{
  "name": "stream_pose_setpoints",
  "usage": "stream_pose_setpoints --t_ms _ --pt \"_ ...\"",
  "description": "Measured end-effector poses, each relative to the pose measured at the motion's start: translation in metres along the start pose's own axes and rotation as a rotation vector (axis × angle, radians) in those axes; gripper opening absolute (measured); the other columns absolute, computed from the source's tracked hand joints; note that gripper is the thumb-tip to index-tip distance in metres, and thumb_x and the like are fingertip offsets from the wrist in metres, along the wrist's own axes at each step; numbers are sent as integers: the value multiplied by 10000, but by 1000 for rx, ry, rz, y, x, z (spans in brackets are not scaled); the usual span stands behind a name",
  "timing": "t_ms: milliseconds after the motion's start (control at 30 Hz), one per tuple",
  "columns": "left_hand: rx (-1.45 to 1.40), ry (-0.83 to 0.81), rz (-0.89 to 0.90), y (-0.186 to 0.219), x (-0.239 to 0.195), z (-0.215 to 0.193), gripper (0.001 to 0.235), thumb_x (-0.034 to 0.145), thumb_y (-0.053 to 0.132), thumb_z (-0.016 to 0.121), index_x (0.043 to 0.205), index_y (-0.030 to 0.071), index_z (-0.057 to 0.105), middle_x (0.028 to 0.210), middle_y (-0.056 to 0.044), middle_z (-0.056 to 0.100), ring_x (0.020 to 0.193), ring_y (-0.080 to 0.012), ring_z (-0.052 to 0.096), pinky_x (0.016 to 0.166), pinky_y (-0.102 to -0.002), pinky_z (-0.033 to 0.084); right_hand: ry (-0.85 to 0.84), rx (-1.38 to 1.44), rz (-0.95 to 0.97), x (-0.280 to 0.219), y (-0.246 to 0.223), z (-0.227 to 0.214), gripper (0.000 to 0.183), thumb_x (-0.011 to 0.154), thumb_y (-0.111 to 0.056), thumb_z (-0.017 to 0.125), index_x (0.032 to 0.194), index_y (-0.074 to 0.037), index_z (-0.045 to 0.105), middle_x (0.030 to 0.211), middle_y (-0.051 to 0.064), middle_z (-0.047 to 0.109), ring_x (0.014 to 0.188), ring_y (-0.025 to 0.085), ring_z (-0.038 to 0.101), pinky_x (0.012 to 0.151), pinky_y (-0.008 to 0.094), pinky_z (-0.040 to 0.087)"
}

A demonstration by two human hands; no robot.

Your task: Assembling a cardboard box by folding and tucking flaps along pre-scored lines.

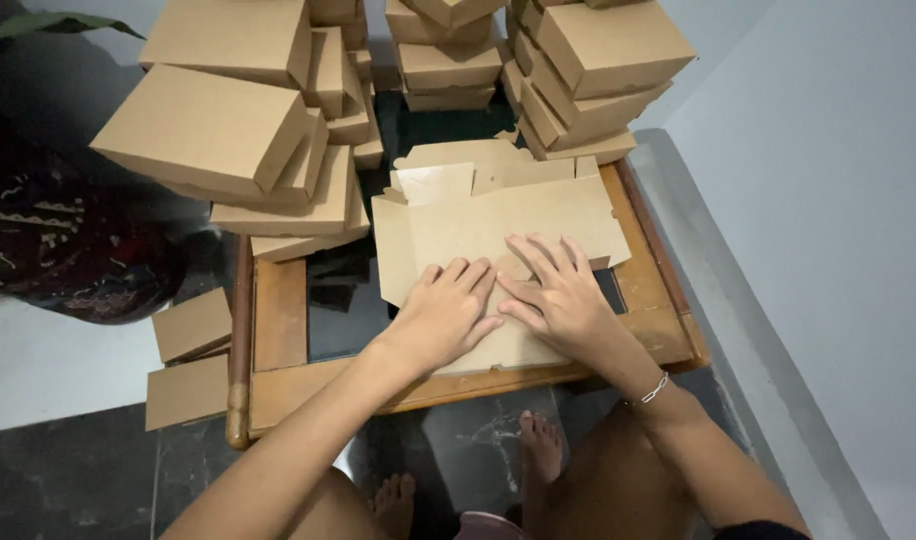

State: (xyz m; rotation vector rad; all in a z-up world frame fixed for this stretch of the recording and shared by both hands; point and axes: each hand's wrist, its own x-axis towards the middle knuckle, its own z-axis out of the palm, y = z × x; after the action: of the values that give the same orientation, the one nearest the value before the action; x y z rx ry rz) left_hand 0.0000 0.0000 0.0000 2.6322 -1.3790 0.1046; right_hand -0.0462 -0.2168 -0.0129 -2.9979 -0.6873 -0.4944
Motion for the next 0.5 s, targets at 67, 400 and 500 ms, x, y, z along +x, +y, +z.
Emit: stream_pose_setpoints --t_ms 67,400,500 --pt "3 -3 -1 0 -1 -2 616 991 466 545 1414 18 552 1381 -125 555 1227 -264 514 954 -435 444 -10 24 17 -3 3 5 410 979 -565 543 1261 -306 690 1546 22 442 1458 290 374 1172 607 264" --pt "-51 -86 -34 1 -1 -12 624 1012 442 513 1485 37 476 1427 -119 520 1268 -255 500 1021 -413 416 -123 22 129 -1 6 -14 302 967 -548 553 1088 -386 777 1535 -12 460 1476 310 344 1196 661 202" --pt "-51 -100 -45 1 -1 -13 628 1007 459 517 1481 48 482 1428 -112 520 1267 -248 502 1027 -408 410 -130 67 116 0 9 9 350 966 -588 537 1122 -376 768 1535 -21 449 1472 302 329 1201 664 189"
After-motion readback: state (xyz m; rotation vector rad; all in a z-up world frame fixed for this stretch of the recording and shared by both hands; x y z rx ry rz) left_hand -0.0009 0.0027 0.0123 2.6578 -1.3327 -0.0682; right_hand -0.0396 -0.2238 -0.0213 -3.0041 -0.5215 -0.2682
